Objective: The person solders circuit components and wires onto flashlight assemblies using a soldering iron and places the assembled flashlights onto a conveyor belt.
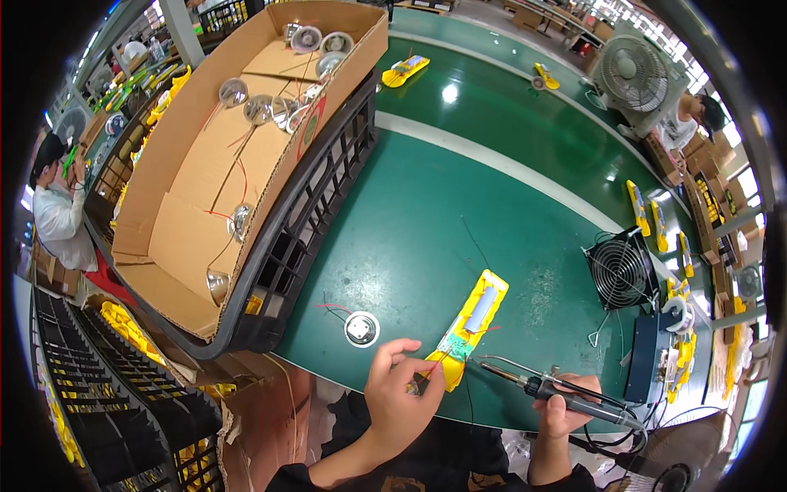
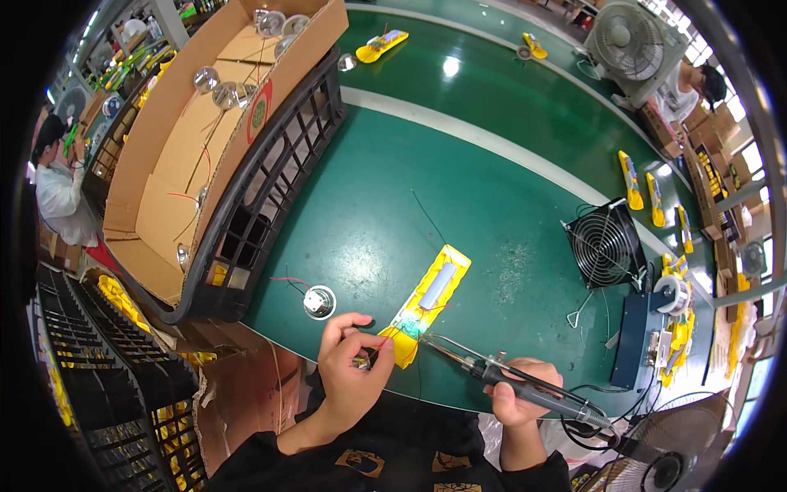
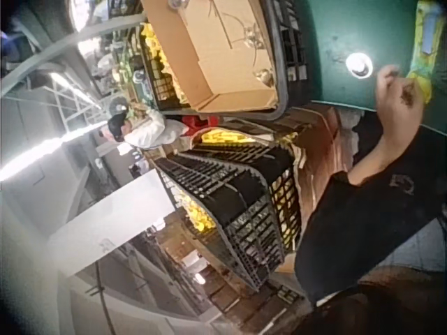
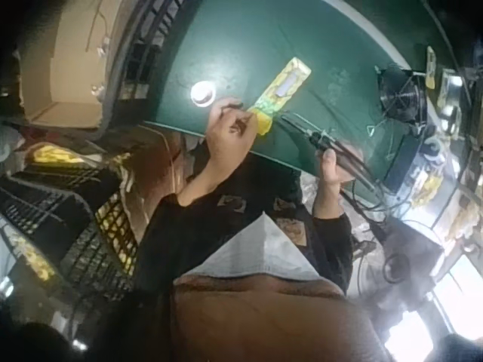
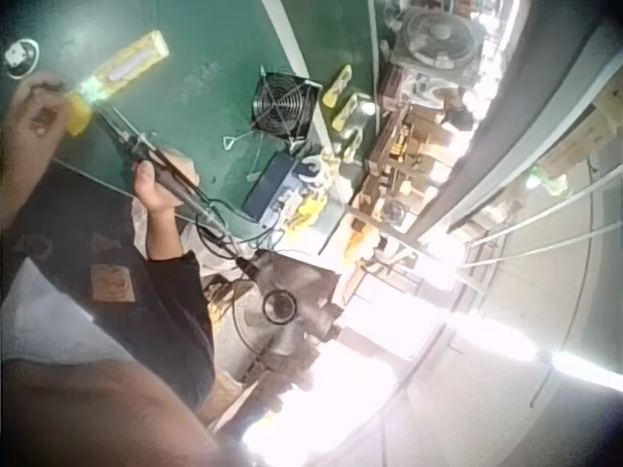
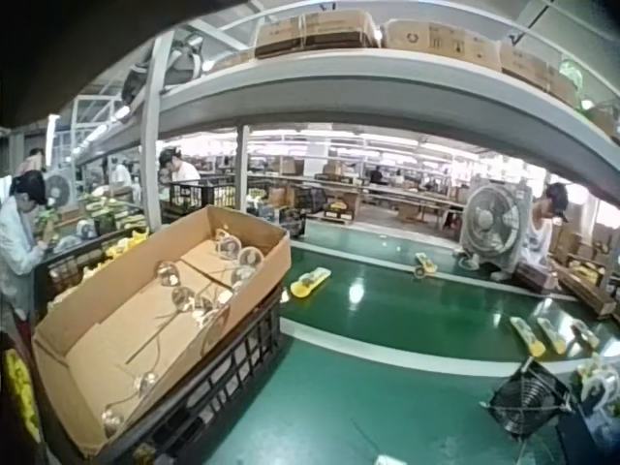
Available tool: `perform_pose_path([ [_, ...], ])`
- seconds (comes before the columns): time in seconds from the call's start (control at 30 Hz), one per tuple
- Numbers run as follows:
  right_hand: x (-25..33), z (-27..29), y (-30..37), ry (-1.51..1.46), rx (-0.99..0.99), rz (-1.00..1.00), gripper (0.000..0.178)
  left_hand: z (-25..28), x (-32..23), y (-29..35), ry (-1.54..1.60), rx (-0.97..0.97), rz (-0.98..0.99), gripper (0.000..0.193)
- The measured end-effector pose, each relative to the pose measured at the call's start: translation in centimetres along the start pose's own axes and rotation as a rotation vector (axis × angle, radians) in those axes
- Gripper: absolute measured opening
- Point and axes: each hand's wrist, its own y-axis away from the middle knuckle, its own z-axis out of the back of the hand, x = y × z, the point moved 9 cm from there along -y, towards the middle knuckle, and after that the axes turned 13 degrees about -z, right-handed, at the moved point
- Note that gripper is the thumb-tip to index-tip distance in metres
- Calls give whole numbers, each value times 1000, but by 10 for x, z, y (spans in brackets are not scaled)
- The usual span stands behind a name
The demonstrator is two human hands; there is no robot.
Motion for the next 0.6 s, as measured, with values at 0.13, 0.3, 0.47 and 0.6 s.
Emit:
perform_pose_path([
  [0.13, -11, -17, -8, 201, 44, -25, 41, -1, 2, -3, -45, 1, 35, 10],
  [0.3, -23, -17, -3, 177, 67, -63, 40, -5, 0, -4, -2, -18, -17, 11],
  [0.47, -20, -23, -4, 190, 66, -42, 42, -4, 5, 0, 24, -31, -5, 13],
  [0.6, -27, -21, -2, 189, 77, -105, 42, -4, 4, 1, 9, -28, -12, 13],
])
